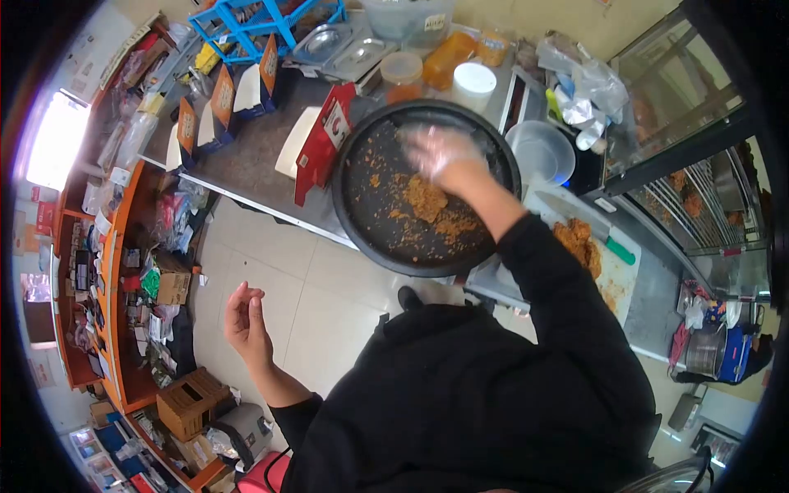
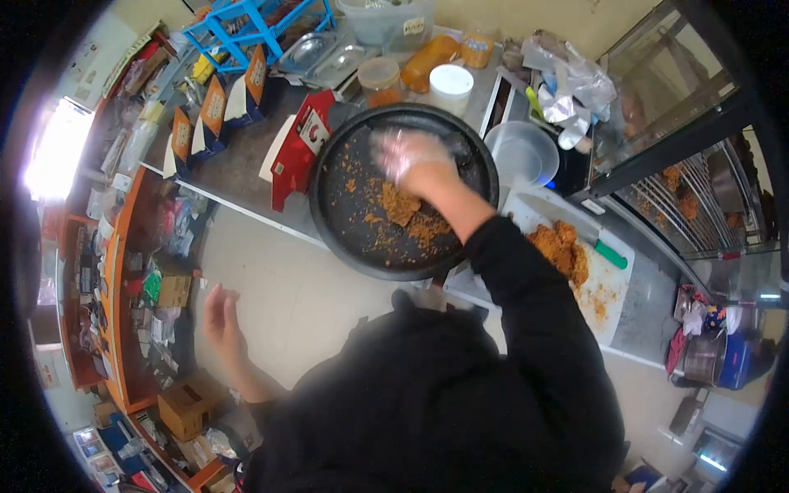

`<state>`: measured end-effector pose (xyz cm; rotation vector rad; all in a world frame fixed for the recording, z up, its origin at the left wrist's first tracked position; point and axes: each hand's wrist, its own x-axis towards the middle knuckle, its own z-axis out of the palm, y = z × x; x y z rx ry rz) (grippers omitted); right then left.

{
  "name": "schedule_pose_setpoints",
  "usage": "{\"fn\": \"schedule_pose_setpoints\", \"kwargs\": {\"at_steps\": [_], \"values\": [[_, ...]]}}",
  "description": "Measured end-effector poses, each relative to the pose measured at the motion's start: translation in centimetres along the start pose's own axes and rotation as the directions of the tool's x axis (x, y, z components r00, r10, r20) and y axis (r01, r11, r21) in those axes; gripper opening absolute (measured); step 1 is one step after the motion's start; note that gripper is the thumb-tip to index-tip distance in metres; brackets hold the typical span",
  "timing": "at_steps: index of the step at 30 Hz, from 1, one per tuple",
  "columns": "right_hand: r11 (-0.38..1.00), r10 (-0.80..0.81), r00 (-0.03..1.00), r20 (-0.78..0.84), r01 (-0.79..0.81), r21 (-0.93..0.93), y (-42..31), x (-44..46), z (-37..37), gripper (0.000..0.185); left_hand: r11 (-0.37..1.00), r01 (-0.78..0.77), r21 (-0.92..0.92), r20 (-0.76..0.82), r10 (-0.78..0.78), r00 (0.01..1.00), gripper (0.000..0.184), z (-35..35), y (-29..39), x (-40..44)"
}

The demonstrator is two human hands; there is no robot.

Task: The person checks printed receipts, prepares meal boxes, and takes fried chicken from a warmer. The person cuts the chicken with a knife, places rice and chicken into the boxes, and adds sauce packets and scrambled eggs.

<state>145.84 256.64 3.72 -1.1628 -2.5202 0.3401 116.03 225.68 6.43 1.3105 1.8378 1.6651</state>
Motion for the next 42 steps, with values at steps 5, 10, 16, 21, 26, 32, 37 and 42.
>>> {"fn": "schedule_pose_setpoints", "kwargs": {"at_steps": [5,10,16,21,26,32,37,42], "values": [[0.906,0.356,0.913,0.202,-0.283,-0.316,2.5,4.9,1.5,0.052,0.999,-0.02,-0.025,-0.04,0.019,0.999,0.028,-1.3,-1.0,2.0],[0.937,0.348,0.936,-0.057,-0.347,0.034,0.9,3.4,-0.4,0.048,1.0,-0.01,-0.024,-0.059,0.009,0.998,0.028,-3.9,-2.4,1.8],[0.245,0.235,0.814,-0.531,0.479,0.843,-2.1,-0.9,-4.3,0.035,0.998,0.056,0.016,-0.096,-0.055,0.994,0.028,-4.7,-2.9,2.0],[0.305,0.404,0.79,-0.461,0.359,0.882,-5.5,-3.4,2.9,0.036,0.999,-0.036,-0.04,-0.018,0.036,0.999,0.027,-2.4,-1.8,3.8],[0.27,0.306,0.765,-0.567,0.501,0.822,-4.7,-2.7,-0.8,0.033,0.998,-0.059,-0.031,0.031,0.06,0.998,0.027,-2.6,-1.1,4.4],[0.398,0.49,0.761,-0.425,0.238,0.886,-0.9,-1.2,5.2,0.025,0.998,-0.051,-0.031,-0.054,0.049,0.997,0.027,-3.2,-0.9,3.7],[0.298,0.4,0.715,-0.573,0.49,0.819,-4.4,-1.0,0.8,0.028,0.997,-0.049,0.055,-0.094,0.055,0.994,0.029,-5.4,-1.1,3.1],[0.486,0.661,0.651,-0.372,0.007,0.874,0.6,-0.5,7.4,0.023,0.999,-0.034,0.011,-0.078,0.035,0.996,0.029,-4.7,-0.7,3.1]]}}
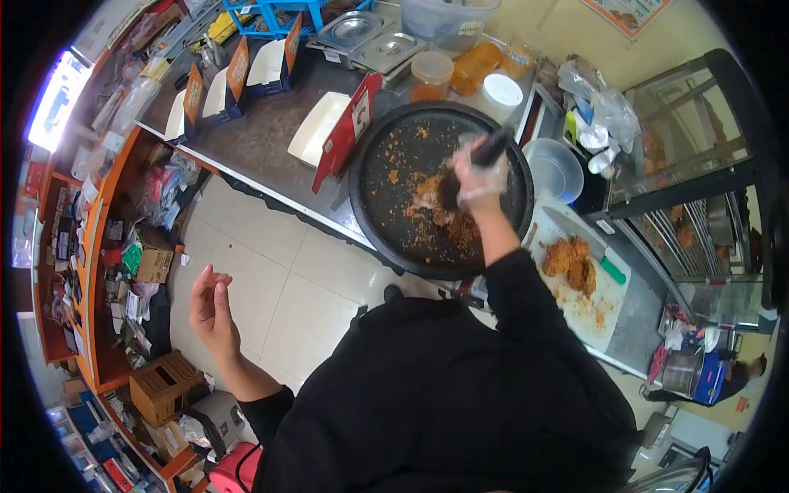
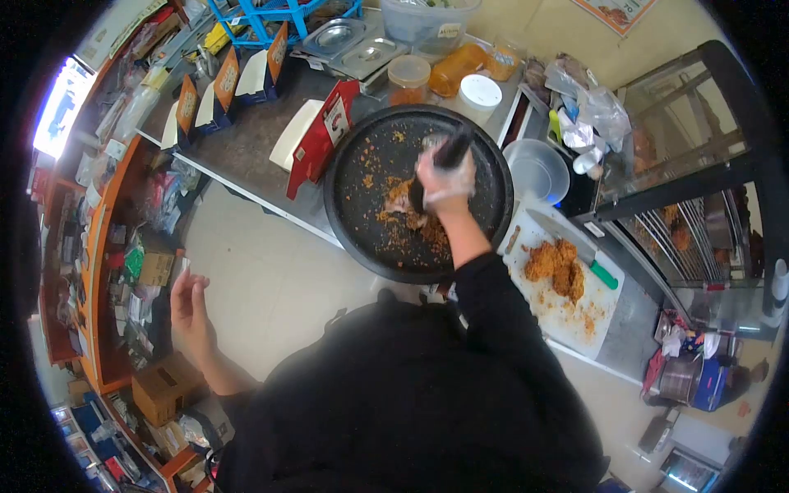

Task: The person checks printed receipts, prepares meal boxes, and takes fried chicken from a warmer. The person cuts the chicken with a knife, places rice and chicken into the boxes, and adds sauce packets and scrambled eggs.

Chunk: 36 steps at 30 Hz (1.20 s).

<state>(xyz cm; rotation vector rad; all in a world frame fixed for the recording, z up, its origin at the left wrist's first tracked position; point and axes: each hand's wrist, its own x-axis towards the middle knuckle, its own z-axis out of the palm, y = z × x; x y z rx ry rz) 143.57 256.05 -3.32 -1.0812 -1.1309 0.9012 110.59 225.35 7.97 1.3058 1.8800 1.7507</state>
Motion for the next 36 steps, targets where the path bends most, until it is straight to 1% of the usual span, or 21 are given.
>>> {"fn": "schedule_pose_setpoints", "kwargs": {"at_steps": [1,2,5,6,7,8,9,10,12,14,15,18,19,20,22,25,28,29,30,34,36], "values": [[0.999,0.012,0.995,0.102,-0.006,-0.053,-5.1,-0.4,-0.1,0.028,1.0,-0.019,-0.008,0.019,0.019,1.0,0.029,-0.1,0.0,0.1],[0.936,0.007,0.995,0.103,-0.043,0.35,-3.5,0.3,-0.1,0.034,1.0,-0.027,0.004,0.028,0.027,0.999,0.029,-0.4,0.1,0.2],[0.844,-0.166,0.981,0.104,0.087,0.529,-7.1,-1.6,-0.9,0.039,1.0,-0.005,0.028,0.005,0.005,1.0,0.03,-0.7,-0.1,-0.5],[0.851,-0.318,0.942,0.111,0.231,0.472,-6.3,-2.7,-1.0,0.032,0.999,0.014,0.031,-0.001,-0.014,1.0,0.03,-0.8,-0.3,-0.6],[0.925,-0.38,0.92,0.099,0.376,0.058,-4.6,-3.1,-1.3,0.028,0.999,0.027,0.034,0.001,-0.027,1.0,0.03,-0.9,-0.4,-0.6],[0.812,-0.439,0.891,0.116,0.449,-0.372,-2.4,-3.5,-2.0,0.024,0.999,0.024,0.021,0.008,-0.024,1.0,0.03,-0.8,-0.4,-0.4],[0.969,-0.201,0.975,0.093,0.212,-0.128,-1.8,-2.3,-2.0,0.024,1.0,0.021,0.001,0.006,-0.021,1.0,0.03,-0.3,-0.5,-0.3],[0.99,0.051,0.997,0.065,-0.059,0.129,-2.4,-1.2,-1.6,0.023,1.0,0.022,-0.015,0.015,-0.022,1.0,0.03,-0.2,-0.5,-0.3],[0.93,-0.054,0.985,0.162,-0.009,0.367,-4.8,-1.2,-1.8,0.027,1.0,0.009,-0.015,0.049,-0.008,0.999,0.03,-0.2,-0.6,-0.1],[0.889,-0.279,0.943,0.183,0.182,0.421,-6.1,-0.9,-1.7,0.038,1.0,0.009,-0.014,0.05,-0.008,0.999,0.03,0.2,-0.6,-0.3],[0.901,-0.216,0.969,0.121,0.151,0.406,-7.1,-1.6,-1.1,0.036,1.0,0.013,-0.011,0.051,-0.012,0.999,0.03,0.5,-0.3,-0.3],[0.885,-0.302,0.949,0.095,0.316,-0.342,-3.1,-0.4,-0.1,0.029,1.0,0.012,-0.028,0.075,-0.01,0.997,0.03,0.5,-0.2,-0.3],[0.861,-0.176,0.983,0.043,0.175,-0.478,-4.8,-0.1,0.4,0.028,0.999,0.007,-0.045,0.07,-0.003,0.998,0.03,0.7,-0.3,-0.3],[0.9,-0.163,0.967,0.196,0.227,-0.371,-4.8,0.9,0.0,0.028,0.999,-0.001,-0.048,0.073,0.004,0.997,0.03,0.5,-0.2,-0.5],[0.983,-0.093,0.972,0.215,0.124,-0.135,-5.1,1.6,1.0,0.033,0.998,-0.019,-0.054,0.063,0.022,0.998,0.03,0.3,-0.1,-0.5],[0.987,-0.134,0.974,0.181,0.148,-0.066,-6.9,0.9,1.9,0.038,0.999,0.006,-0.038,0.077,-0.004,0.997,0.03,-0.3,-0.5,-1.1],[0.881,-0.196,0.978,0.07,0.207,-0.426,-4.5,-0.2,3.3,0.043,0.999,0.025,-0.039,0.055,-0.023,0.998,0.029,-0.4,0.1,-1.5],[0.863,-0.225,0.964,0.139,0.263,-0.43,-4.3,0.8,3.1,0.042,0.999,0.021,-0.037,0.044,-0.02,0.999,0.029,-0.2,0.2,-1.6],[0.952,-0.032,0.986,0.161,0.08,-0.296,-3.7,2.1,3.2,0.039,0.999,0.021,-0.035,0.039,-0.019,0.999,0.029,-0.3,0.4,-1.8],[0.99,-0.111,0.956,0.272,0.129,-0.049,-5.5,4.3,2.3,0.034,0.999,0.035,-0.017,-0.017,-0.035,0.999,0.029,-1.9,0.0,-2.9],[0.846,-0.039,0.922,0.386,0.236,-0.478,-8.7,4.8,1.1,0.04,0.997,0.065,-0.03,-0.049,-0.066,0.997,0.029,-2.5,-0.6,-3.7]]}}
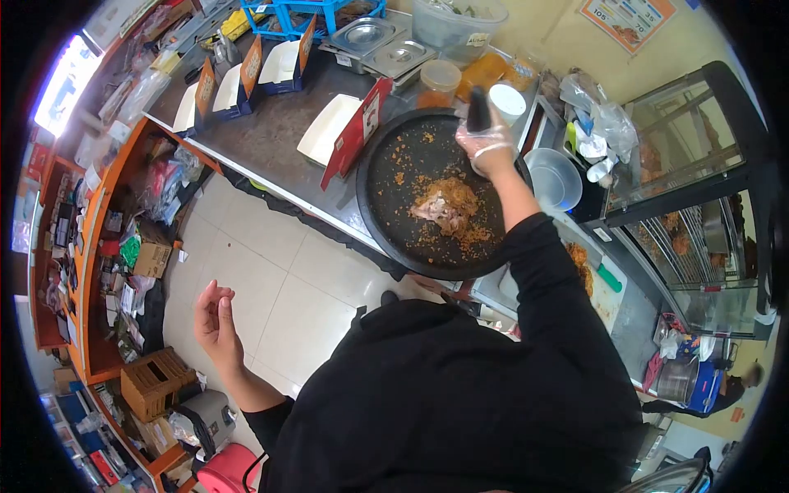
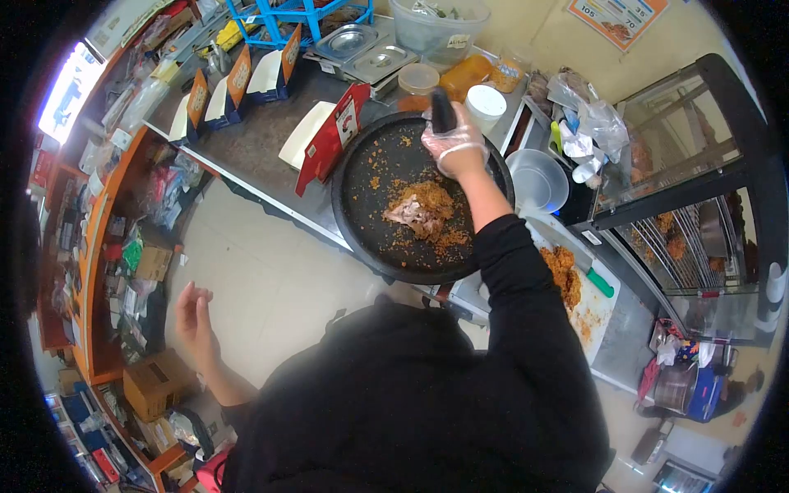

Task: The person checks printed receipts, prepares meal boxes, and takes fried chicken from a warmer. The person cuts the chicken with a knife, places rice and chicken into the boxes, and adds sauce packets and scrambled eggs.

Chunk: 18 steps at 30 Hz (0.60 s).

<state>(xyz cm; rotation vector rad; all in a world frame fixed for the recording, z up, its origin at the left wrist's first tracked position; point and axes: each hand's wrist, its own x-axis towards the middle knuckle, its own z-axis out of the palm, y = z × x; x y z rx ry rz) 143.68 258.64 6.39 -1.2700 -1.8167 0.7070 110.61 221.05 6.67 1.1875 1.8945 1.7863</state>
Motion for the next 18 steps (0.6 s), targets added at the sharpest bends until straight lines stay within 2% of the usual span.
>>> {"fn": "schedule_pose_setpoints", "kwargs": {"at_steps": [1,3,4,6,9,10,11,12,13,14,16,18], "values": [[0.981,0.061,0.991,0.116,-0.038,-0.188,0.3,0.3,-0.1,0.044,1.0,0.01,-0.006,-0.009,-0.01,1.0,0.029,-0.2,-0.2,-0.1],[0.838,0.231,0.928,0.293,-0.037,-0.544,1.0,1.5,-0.1,0.051,0.999,0.035,0.019,-0.001,-0.035,0.999,0.029,0.0,-0.1,-0.5],[0.768,0.345,0.852,0.393,-0.015,-0.64,1.2,1.9,-0.1,0.06,0.998,0.045,0.032,-0.002,-0.045,0.999,0.029,0.2,0.0,-0.4],[0.72,0.359,0.833,0.421,0.04,-0.692,1.4,1.6,0.4,0.056,1.0,0.02,0.025,-0.007,-0.02,1.0,0.03,0.5,0.1,-0.4],[0.825,-0.064,0.889,0.453,0.302,-0.477,1.8,-0.3,1.1,0.056,1.0,0.008,0.012,-0.001,-0.008,1.0,0.031,0.8,0.2,-0.2],[0.857,-0.243,0.83,0.502,0.426,-0.29,0.2,-1.7,0.8,0.052,1.0,0.013,0.019,0.004,-0.014,1.0,0.031,0.9,0.1,-0.1],[0.857,-0.367,0.711,0.6,0.509,-0.078,-0.4,-2.7,0.9,0.055,0.999,0.019,0.026,0.008,-0.019,1.0,0.03,1.1,0.0,-0.1],[0.77,-0.434,0.531,0.728,0.638,-0.006,-0.4,-3.7,1.1,0.066,0.999,0.025,0.037,0.021,-0.025,0.999,0.03,1.3,-0.1,0.0],[0.577,-0.199,0.487,0.851,0.76,-0.3,-2.6,-5.8,0.7,0.08,0.998,0.027,0.05,0.034,-0.029,0.999,0.03,1.5,-0.1,0.0],[0.519,-0.058,0.436,0.898,0.782,-0.346,-2.8,-6.7,0.8,0.089,0.998,0.027,0.064,0.048,-0.03,0.998,0.029,1.8,0.0,0.2],[0.459,-0.133,0.475,0.87,0.807,-0.37,-0.7,-8.1,0.7,0.082,0.995,0.021,0.093,0.093,-0.029,0.995,0.028,2.4,0.3,0.3],[0.534,-0.236,0.537,0.81,0.768,-0.354,1.5,-8.7,0.7,0.067,0.993,0.016,0.114,0.13,-0.03,0.991,0.028,2.9,0.4,0.5]]}}
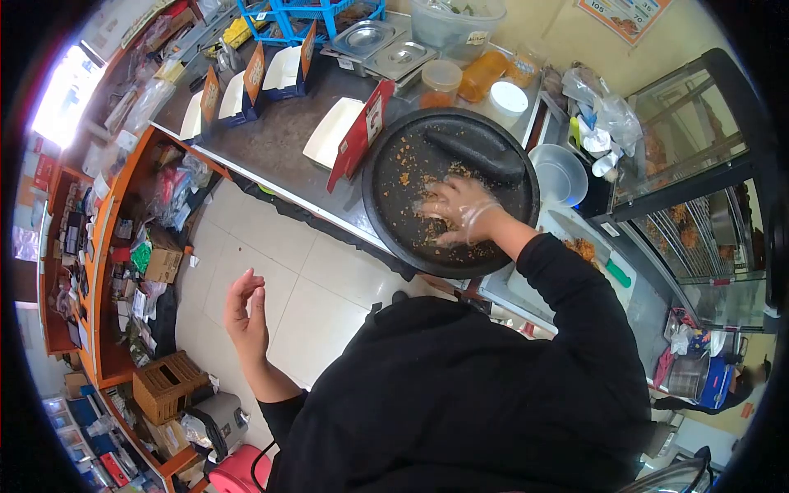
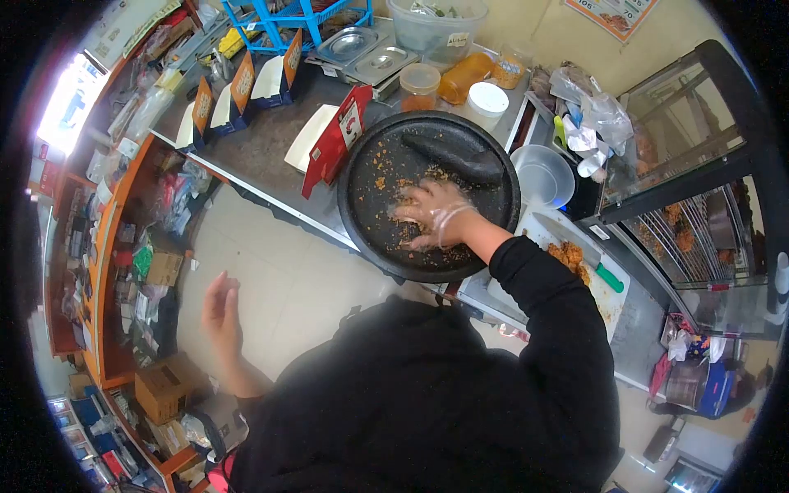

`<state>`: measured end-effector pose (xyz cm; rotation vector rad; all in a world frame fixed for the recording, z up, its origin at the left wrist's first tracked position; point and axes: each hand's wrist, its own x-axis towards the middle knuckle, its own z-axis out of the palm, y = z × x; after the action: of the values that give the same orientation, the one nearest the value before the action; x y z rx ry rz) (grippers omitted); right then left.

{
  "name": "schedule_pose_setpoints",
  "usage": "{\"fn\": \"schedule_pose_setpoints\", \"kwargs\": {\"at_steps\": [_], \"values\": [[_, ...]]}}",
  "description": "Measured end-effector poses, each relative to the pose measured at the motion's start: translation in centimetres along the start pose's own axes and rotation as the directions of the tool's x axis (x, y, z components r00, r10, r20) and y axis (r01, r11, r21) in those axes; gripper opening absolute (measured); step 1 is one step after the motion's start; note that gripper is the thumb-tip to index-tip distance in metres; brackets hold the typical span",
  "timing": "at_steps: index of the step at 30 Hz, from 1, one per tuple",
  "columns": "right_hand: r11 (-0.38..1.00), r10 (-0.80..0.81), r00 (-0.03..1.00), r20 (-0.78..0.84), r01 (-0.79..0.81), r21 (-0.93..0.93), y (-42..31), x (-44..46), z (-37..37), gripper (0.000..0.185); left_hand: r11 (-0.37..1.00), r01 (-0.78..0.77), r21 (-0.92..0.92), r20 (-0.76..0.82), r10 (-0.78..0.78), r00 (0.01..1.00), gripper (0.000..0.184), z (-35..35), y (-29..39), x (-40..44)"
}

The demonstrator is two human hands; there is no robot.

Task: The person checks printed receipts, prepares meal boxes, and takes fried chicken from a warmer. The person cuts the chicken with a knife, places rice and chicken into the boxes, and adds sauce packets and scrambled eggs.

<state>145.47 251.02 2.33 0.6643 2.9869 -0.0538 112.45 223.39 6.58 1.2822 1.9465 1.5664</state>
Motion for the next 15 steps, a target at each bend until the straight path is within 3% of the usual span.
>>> {"fn": "schedule_pose_setpoints", "kwargs": {"at_steps": [4,5,8,11,12,13,14,15], "values": [[0.982,0.111,0.981,-0.162,-0.083,0.172,0.6,-1.5,3.4,0.038,0.999,-0.015,-0.04,0.001,0.015,1.0,0.028,0.1,0.0,0.2],[0.985,0.069,0.971,-0.227,-0.03,0.169,0.9,-1.5,4.1,0.025,0.999,-0.011,-0.041,0.001,0.011,1.0,0.028,0.2,-0.1,0.2],[0.974,0.148,0.98,-0.135,-0.121,0.19,0.7,-1.2,4.6,0.024,0.999,-0.008,-0.042,-0.002,0.007,1.0,0.027,0.3,-0.4,0.1],[0.946,0.136,0.97,-0.201,-0.067,0.316,2.1,-0.1,5.9,0.019,0.999,-0.013,-0.051,-0.027,0.011,1.0,0.027,0.2,-0.9,-0.1],[0.692,0.315,0.946,-0.082,-0.17,0.702,2.6,0.7,5.4,0.019,0.998,-0.01,-0.062,-0.048,0.007,0.999,0.027,0.1,-1.1,-0.2],[0.282,0.416,0.903,0.108,-0.241,0.929,3.3,1.7,4.8,0.019,0.997,-0.005,-0.074,-0.07,0.0,0.998,0.027,-0.1,-1.5,-0.5],[-0.191,0.416,0.849,0.325,-0.268,0.944,4.0,2.9,4.2,0.019,0.997,0.009,-0.072,-0.079,-0.015,0.997,0.027,-0.4,-1.9,-0.8],[-0.137,0.43,0.887,0.171,-0.123,0.983,6.0,4.4,4.2,0.019,0.997,0.019,-0.07,-0.091,-0.026,0.995,0.026,-0.7,-2.4,-1.0]]}}
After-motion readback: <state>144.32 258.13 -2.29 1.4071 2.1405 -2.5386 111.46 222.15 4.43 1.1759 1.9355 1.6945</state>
